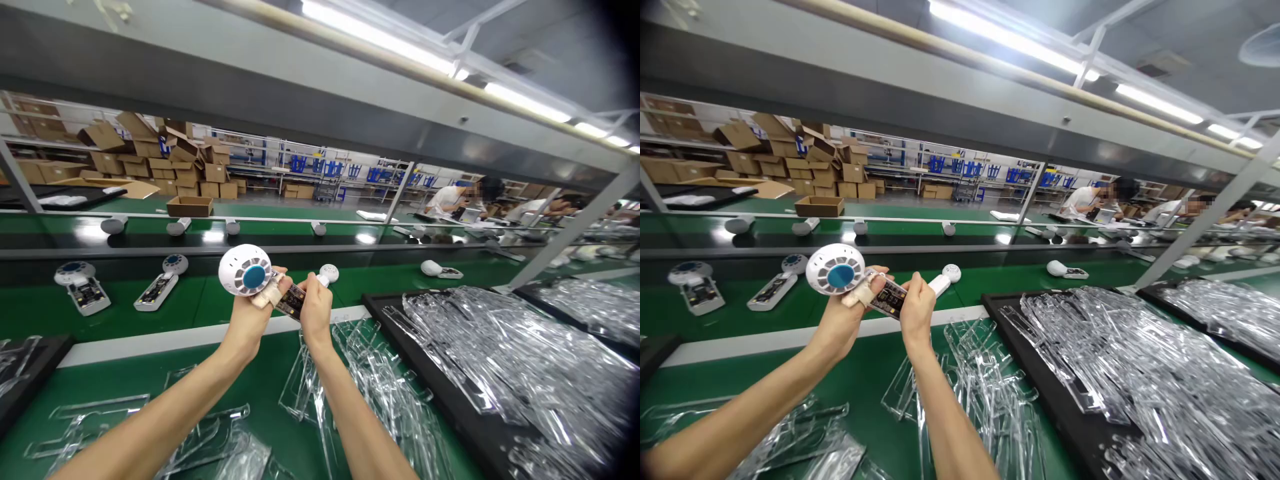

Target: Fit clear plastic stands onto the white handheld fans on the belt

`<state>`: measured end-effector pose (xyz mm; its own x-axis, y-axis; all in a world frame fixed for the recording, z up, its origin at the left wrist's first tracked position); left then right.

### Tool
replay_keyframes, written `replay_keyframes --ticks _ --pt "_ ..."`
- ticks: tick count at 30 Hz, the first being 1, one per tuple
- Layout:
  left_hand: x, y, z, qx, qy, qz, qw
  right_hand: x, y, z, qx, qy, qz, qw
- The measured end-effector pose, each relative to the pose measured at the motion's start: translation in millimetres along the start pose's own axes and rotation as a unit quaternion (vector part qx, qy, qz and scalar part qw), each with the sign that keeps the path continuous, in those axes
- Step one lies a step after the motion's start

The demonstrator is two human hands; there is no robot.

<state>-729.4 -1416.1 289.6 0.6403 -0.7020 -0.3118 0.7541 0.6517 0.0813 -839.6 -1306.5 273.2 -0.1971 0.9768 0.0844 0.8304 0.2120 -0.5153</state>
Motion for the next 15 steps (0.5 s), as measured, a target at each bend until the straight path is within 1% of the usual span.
replay_keyframes --ticks 2,4,6,8,9,10,11,12,13,15 --pt "-0.5 1 -1 -0.011 -0.003 0.002 1.000 -3 -3 -1 0.018 0.014 -0.002 1.000" --pt "-0.3 -3 1 -0.029 -0.010 0.005 1.000 -7 -5 -2 0.034 0.055 -0.028 0.998" --pt "2.1 -18 -5 -0.012 -0.010 0.006 1.000 -13 -8 0 0.041 0.101 -0.077 0.991" --pt "13.2 -45 -17 0.035 -0.016 0.019 0.999 -14 -7 3 0.044 0.131 -0.135 0.981" --pt "24.0 -61 -24 0.058 -0.032 0.038 0.997 -11 -3 4 0.048 0.138 -0.156 0.977" --pt "38.5 -79 -28 0.074 -0.054 0.064 0.994 -6 2 3 0.053 0.158 -0.177 0.970" --pt "56.6 -96 -32 0.088 -0.097 0.101 0.986 0 10 3 0.057 0.199 -0.202 0.957" --pt "74.1 -113 -35 0.102 -0.125 0.124 0.979 6 20 5 0.057 0.256 -0.231 0.937" --pt "91.5 -128 -39 0.119 -0.147 0.139 0.972 11 33 7 0.055 0.324 -0.264 0.907" --pt "125.3 -152 -45 0.147 -0.192 0.164 0.956 17 60 17 0.045 0.449 -0.333 0.828"
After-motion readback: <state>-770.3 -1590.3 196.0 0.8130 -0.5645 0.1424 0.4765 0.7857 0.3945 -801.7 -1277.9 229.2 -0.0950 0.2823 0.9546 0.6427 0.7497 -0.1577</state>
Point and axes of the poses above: each hand's wrist, its own y-axis away from the middle knuckle, its own x-axis out of the back of the hand, z = x × y, the point moved 10 cm from there along -y, towards the middle knuckle, and after that the axes turned 14 degrees about x, right-handed, at the moved point
